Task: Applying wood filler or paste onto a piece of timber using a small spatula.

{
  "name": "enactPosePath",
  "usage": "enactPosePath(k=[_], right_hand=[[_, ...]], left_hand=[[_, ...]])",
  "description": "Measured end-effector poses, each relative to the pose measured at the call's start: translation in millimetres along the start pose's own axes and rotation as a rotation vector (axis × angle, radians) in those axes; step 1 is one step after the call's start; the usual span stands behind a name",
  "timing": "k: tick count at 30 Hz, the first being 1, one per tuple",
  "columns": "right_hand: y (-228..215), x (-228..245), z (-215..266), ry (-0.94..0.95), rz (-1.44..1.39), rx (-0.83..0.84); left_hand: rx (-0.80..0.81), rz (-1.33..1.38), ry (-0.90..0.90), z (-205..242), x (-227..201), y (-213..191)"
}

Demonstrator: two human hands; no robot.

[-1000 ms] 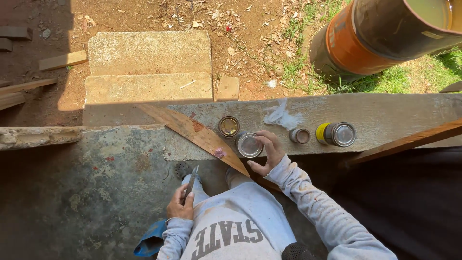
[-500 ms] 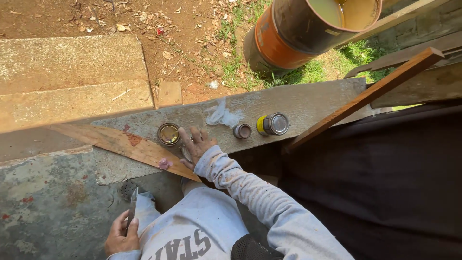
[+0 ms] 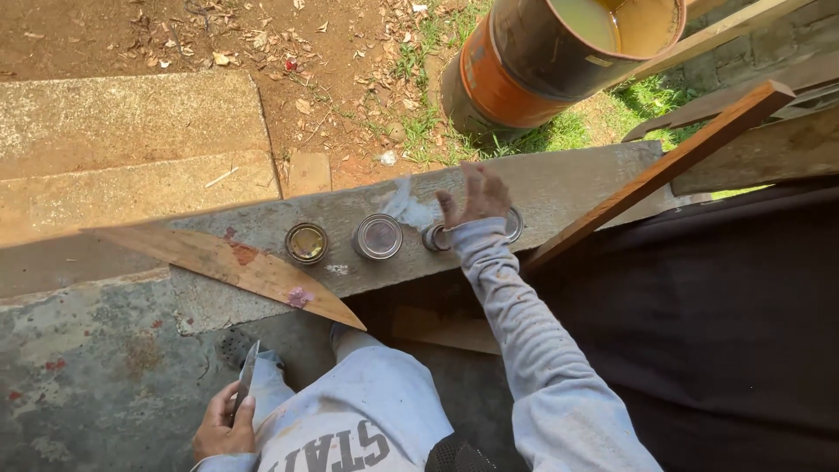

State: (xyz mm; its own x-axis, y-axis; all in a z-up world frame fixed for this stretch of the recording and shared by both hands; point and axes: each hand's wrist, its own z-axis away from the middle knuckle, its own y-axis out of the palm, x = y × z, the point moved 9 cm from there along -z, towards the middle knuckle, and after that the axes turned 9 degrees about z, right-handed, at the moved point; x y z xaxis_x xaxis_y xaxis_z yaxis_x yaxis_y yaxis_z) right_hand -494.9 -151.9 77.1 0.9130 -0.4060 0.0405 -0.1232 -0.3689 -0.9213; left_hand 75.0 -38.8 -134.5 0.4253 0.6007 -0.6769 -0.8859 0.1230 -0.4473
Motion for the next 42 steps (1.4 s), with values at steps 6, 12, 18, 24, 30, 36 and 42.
enactPosePath(k=[6,12,18,24,30,36,42], right_hand=[[133,-141,21,0.52,0.142,0.677],[96,-113,10,0.429,0.183,0.39],[-2,21,45,-0.437,-0.242,0.224],[101,-8,119,-0.244,-0.313,0.525],[79,57,142,-0.184,-0.396,0.396],[72,50,163,-0.063,-0.573,0.278],[68,46,175,-0.141,-0.68,0.147]], left_hand=[[0.018,0.003,0.045,-3,2,-3],[0.043,-0.138,0.091,9,-29,11],[-0.025,0.058,0.149,42,-84,1],[0.084,0.041,0.232,42,-103,28],[0.464,-0.073,0.382,44,-191,122],[0.506,-0.407,0.45,44,-244,213],[0.545,-0.487,0.357,35,-232,270]])
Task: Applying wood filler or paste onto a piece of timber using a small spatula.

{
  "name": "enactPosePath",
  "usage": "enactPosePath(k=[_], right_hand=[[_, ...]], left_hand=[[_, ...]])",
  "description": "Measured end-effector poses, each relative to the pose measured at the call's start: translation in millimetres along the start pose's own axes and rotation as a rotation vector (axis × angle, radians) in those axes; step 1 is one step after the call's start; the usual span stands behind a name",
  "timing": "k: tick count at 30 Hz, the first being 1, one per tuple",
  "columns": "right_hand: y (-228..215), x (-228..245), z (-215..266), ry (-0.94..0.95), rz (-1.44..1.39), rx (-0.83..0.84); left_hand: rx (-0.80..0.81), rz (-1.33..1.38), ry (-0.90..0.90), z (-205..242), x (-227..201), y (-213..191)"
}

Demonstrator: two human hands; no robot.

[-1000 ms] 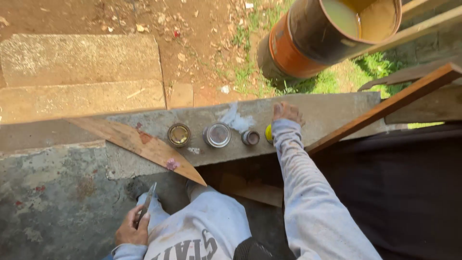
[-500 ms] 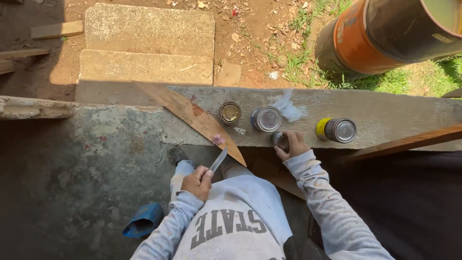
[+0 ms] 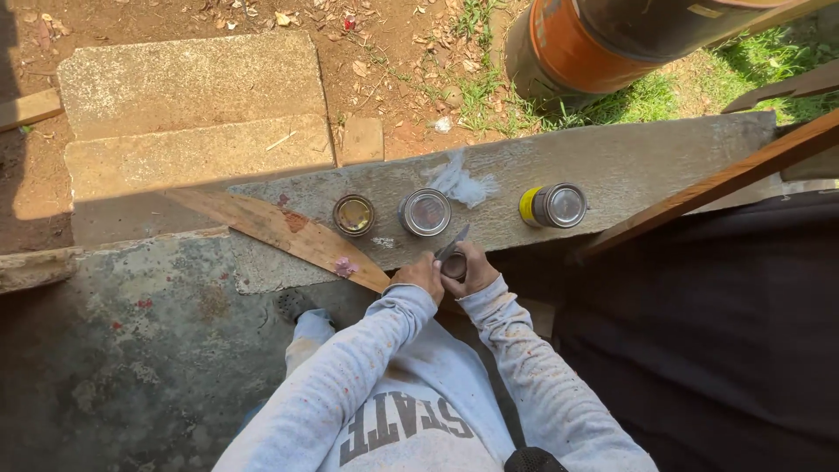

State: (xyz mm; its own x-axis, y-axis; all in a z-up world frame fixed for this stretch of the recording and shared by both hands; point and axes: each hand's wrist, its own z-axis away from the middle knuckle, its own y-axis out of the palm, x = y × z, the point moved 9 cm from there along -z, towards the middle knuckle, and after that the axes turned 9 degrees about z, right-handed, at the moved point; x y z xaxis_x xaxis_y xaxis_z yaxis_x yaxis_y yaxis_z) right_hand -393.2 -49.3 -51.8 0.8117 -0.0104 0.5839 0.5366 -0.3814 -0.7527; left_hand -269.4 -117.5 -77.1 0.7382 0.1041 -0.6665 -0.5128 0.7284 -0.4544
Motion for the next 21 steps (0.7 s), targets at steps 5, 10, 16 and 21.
enactPosePath(k=[5,10,16,21], right_hand=[[-3,1,-3,-0.026,0.113,0.059],[3,-3,-6,-0.048,0.161,0.149],[4,0,-21,-0.065,0.231,0.199],[-2,7,-22,-0.068,0.105,0.181]], left_hand=[[-0.006,-0.044,0.017,-13,13,10],[0.014,-0.001,0.039,-8,4,0],[-0.017,0.04,0.091,-8,-2,-7],[0.024,0.037,-0.017,-5,3,-11]])
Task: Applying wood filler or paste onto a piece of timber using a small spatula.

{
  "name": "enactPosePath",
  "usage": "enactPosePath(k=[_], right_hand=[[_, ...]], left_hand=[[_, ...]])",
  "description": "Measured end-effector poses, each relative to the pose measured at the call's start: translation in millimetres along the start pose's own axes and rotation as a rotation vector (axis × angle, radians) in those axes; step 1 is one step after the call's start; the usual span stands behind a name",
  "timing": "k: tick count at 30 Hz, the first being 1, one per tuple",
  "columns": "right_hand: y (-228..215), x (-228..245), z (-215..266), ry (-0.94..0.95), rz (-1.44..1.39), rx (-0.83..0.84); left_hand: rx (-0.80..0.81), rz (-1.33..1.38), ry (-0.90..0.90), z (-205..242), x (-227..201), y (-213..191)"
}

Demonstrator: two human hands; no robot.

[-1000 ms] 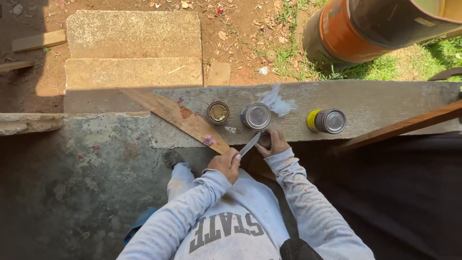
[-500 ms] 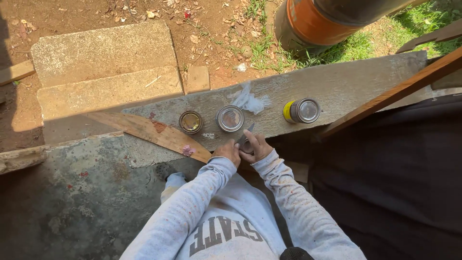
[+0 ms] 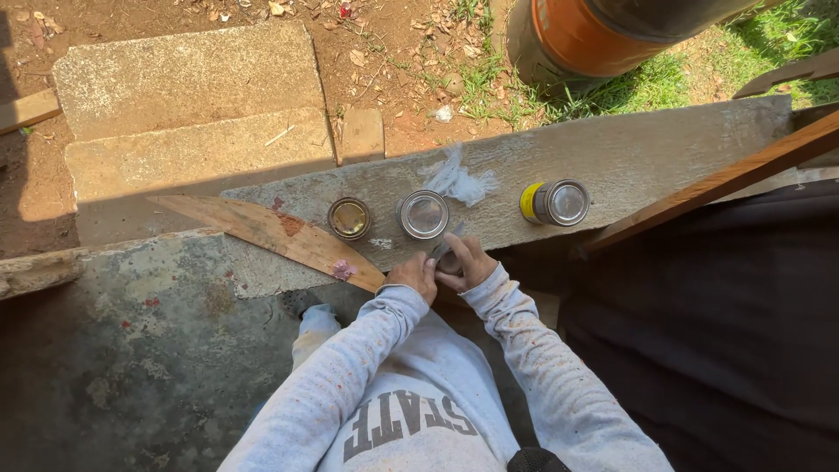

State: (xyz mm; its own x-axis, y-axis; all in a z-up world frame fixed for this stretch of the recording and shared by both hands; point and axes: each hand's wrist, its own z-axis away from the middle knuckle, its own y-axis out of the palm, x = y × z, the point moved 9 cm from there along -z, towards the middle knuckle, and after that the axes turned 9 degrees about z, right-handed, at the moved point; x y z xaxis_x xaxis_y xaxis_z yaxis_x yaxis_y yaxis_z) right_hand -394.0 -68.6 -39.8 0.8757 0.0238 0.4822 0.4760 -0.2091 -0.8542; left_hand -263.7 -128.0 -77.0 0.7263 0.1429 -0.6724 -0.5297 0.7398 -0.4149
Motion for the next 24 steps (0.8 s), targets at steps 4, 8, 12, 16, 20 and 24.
enactPosePath(k=[4,8,12,16,20,24], right_hand=[[-13,11,0,0.011,-0.072,-0.056],[-29,22,-9,0.116,-0.099,-0.064],[-12,-15,17,0.442,-0.388,-0.104],[44,-88,58,0.691,-0.887,-0.236],[53,-114,61,0.815,-1.084,-0.337],[22,-93,43,0.67,-0.698,-0.228]], left_hand=[[-0.001,-0.028,-0.011,-10,10,7],[0.018,-0.015,-0.055,-10,8,1],[0.013,-0.024,-0.088,-9,5,-2],[-0.011,0.029,-0.076,-9,8,-1],[-0.026,0.094,-0.045,-8,6,1],[-0.057,0.149,-0.024,-7,8,2]])
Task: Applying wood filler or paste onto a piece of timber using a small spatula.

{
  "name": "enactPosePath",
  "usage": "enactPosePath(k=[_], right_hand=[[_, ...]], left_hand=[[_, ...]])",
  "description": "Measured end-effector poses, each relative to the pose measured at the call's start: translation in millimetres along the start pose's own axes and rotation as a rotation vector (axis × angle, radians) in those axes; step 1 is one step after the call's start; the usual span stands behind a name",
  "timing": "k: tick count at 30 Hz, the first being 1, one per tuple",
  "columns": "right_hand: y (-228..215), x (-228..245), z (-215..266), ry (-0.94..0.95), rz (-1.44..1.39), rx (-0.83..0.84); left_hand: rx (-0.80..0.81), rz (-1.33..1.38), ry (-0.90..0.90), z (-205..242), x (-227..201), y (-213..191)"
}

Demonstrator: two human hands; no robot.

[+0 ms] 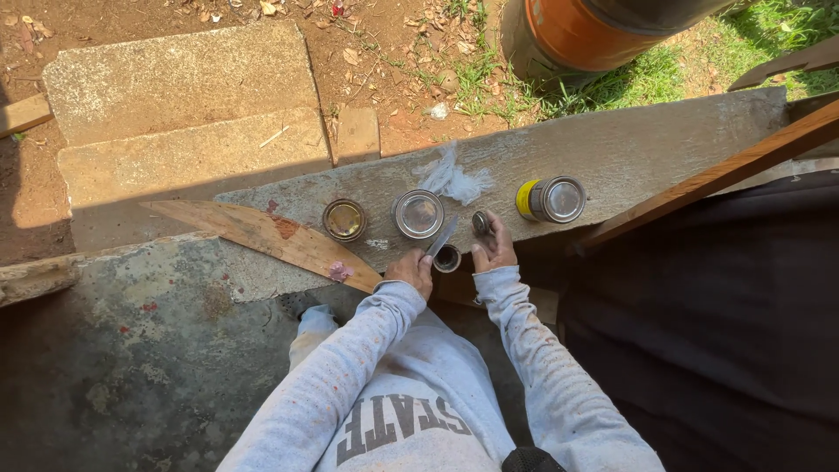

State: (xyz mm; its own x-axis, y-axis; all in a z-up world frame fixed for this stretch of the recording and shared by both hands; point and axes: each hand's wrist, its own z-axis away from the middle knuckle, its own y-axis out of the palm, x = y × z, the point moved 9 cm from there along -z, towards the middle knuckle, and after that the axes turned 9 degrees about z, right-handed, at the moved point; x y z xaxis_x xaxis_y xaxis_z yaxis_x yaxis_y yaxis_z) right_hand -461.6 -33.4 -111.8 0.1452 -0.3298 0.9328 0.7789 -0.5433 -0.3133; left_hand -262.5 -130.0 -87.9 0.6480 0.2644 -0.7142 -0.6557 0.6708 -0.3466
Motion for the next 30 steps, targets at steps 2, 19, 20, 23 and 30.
enactPosePath(k=[2,19,20,23,30], right_hand=[[0,36,7,-0.12,0.244,-0.021],[43,96,49,-0.534,0.411,0.196],[47,109,49,-0.547,0.448,0.231],[61,130,52,-0.571,0.52,0.317],[99,123,71,-0.612,0.557,0.628]], left_hand=[[-0.001,0.015,0.021,-3,2,1],[0.043,-0.287,0.391,102,-40,-85],[0.033,-0.44,0.487,109,-50,-86],[-0.024,-0.706,0.633,117,-67,-76],[0.095,-0.986,0.515,93,-41,-15]])
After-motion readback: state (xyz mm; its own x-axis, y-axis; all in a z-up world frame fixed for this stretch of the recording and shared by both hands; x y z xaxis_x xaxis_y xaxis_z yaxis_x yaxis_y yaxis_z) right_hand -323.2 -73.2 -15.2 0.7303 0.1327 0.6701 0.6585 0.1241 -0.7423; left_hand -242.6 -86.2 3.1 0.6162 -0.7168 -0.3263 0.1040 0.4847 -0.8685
